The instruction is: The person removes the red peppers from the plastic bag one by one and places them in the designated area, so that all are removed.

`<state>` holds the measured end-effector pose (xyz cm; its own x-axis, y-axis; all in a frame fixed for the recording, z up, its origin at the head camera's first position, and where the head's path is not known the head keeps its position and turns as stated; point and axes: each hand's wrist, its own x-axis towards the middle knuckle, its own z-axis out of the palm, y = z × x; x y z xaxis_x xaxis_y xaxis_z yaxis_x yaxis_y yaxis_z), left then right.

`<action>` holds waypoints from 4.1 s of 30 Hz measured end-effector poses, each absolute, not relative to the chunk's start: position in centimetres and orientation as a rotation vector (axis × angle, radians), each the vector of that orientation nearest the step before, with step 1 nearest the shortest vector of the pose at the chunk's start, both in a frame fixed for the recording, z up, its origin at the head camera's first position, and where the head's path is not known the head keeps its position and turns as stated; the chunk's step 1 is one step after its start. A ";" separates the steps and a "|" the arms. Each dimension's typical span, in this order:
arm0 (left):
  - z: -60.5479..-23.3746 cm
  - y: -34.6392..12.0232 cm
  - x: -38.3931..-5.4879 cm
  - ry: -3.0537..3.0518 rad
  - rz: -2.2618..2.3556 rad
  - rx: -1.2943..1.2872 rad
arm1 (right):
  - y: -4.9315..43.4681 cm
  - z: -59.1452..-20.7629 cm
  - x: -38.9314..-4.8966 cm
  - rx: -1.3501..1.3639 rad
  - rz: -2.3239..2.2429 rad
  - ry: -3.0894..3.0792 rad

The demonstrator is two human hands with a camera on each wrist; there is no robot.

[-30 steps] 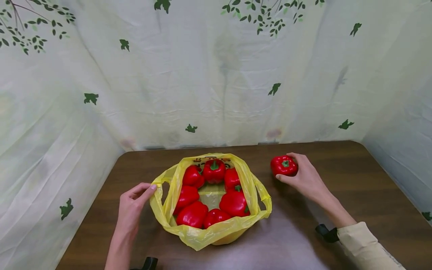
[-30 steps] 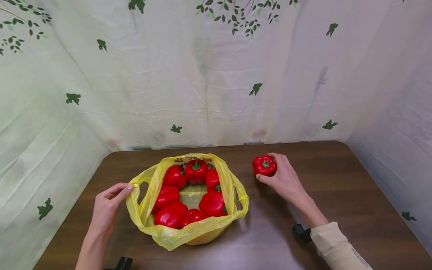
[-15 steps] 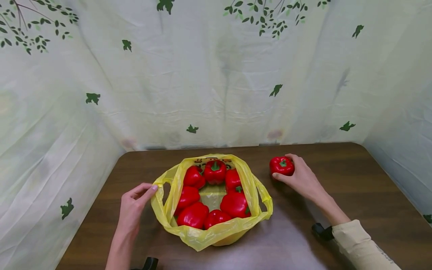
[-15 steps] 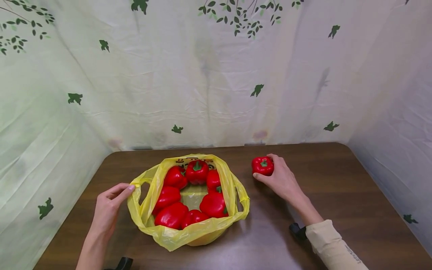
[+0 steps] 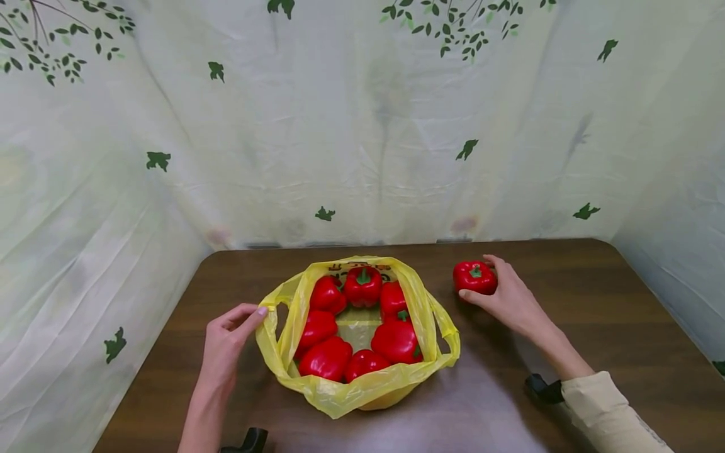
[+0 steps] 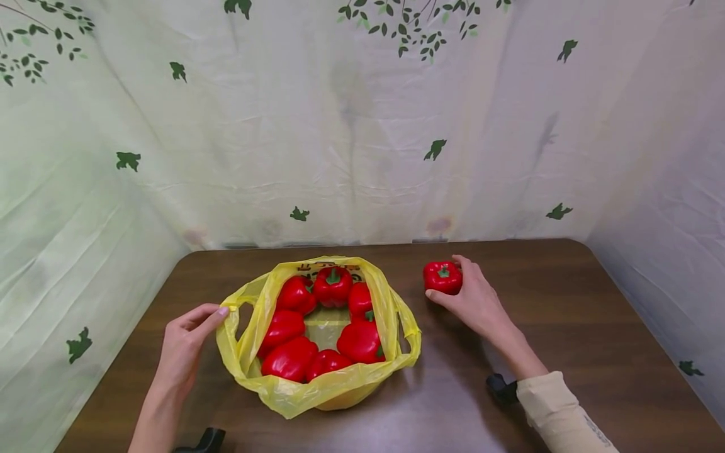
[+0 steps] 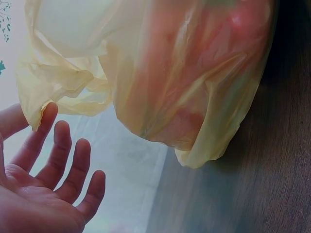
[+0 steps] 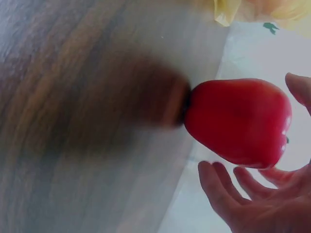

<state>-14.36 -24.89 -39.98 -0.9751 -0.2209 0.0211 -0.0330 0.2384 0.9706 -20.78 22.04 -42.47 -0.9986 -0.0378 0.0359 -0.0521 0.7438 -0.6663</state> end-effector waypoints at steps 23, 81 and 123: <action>-39.6 -24.2 -14.4 -2.329 -1.845 0.246 | 18.7 -38.6 -17.1 0.314 1.138 -2.671; -39.8 -24.3 -14.5 -2.331 -1.846 0.259 | 11.2 -39.2 -16.2 1.027 0.946 -3.094; -40.1 -24.1 -14.5 -2.320 -1.855 0.257 | 9.5 -38.5 -15.6 0.926 1.203 -2.797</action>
<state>-14.52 -24.14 -40.06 -0.9724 -0.2325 0.0172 -0.0344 0.2160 0.9758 -15.64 9.47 -38.54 -0.8299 -0.5267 0.1839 -0.4957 0.5449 -0.6763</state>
